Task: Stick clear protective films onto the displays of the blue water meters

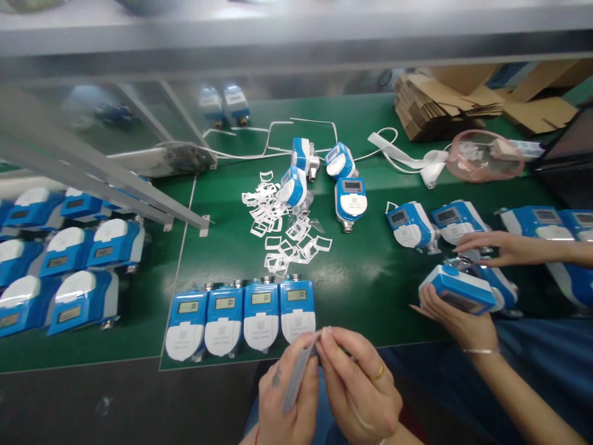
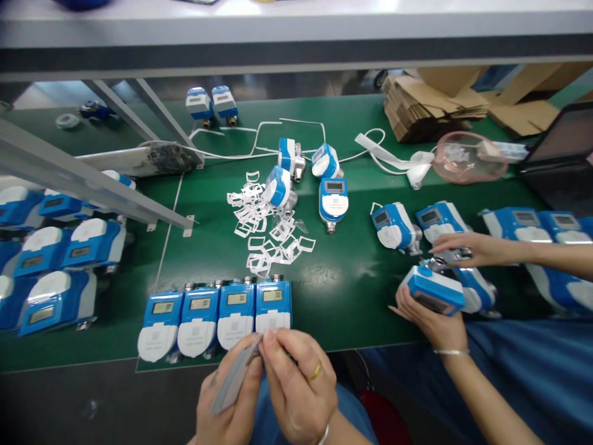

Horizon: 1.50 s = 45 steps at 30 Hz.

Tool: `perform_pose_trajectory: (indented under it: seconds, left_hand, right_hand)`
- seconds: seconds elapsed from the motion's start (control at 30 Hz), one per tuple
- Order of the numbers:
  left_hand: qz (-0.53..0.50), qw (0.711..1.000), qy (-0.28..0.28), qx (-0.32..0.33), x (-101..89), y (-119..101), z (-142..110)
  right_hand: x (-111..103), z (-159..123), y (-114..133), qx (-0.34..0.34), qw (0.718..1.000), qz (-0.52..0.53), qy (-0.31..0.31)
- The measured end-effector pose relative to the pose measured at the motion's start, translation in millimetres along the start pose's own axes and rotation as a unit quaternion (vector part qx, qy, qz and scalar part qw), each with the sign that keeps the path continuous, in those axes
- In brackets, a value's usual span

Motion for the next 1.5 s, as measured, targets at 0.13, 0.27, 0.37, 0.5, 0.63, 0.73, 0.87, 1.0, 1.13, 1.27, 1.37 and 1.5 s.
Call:
perform_pose_trajectory:
  seconds: [0.13,0.27,0.37,0.5,0.63,0.73,0.87,1.0,1.13,1.27,1.37,1.5]
  left_hand:
    - [0.030,0.999,0.000,0.011,-1.0,-4,0]
    - [0.037,0.999,-0.009,0.013,-4.4,-7,1]
    - [0.041,0.999,-0.009,0.019,-5.0,-9,2]
    - [0.054,0.998,-0.018,0.019,-7.6,-8,1]
    - [0.063,0.997,-0.015,0.032,-9.7,-11,1]
    - [0.075,0.997,-0.007,0.033,-9.7,-12,2]
    - [0.079,0.995,-0.016,0.059,-14.4,-20,10]
    - [0.005,0.999,0.014,0.052,-22.9,-26,31]
    - [-0.063,0.996,0.057,0.020,-32.8,-31,48]
    - [-0.082,0.993,0.082,0.000,-35.7,-36,46]
    - [-0.065,0.995,0.074,0.000,-39.5,-40,43]
    - [-0.030,0.996,0.062,0.050,-46.9,-56,46]
  right_hand:
    - [0,-4,5,-0.032,0.999,0.001,0.002]
    - [-1,-3,9,-0.046,0.999,0.009,-0.009]
    - [-1,-1,11,-0.053,0.998,0.013,-0.009]
    - [0,1,13,-0.059,0.998,0.017,0.000]
    - [0,2,15,-0.068,0.998,0.013,0.005]
    - [1,3,18,-0.080,0.997,0.006,0.011]
    - [3,8,20,-0.083,0.996,0.003,0.028]
    - [3,17,10,-0.030,0.998,0.016,0.045]
    - [6,28,22,-0.091,0.989,0.016,0.112]
    - [0,37,37,-0.162,0.977,0.004,0.142]
    - [-6,40,41,-0.170,0.978,0.009,0.121]
    - [-13,41,40,-0.146,0.986,-0.014,0.081]
Point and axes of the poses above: each hand's wrist, its own z-axis towards the middle knuckle, its own x-axis out of the palm, y = z × x, the point moved 10 cm from there along z, towards the middle knuckle, and after that the axes turned 13 degrees about -z, right-handed, at the moved point
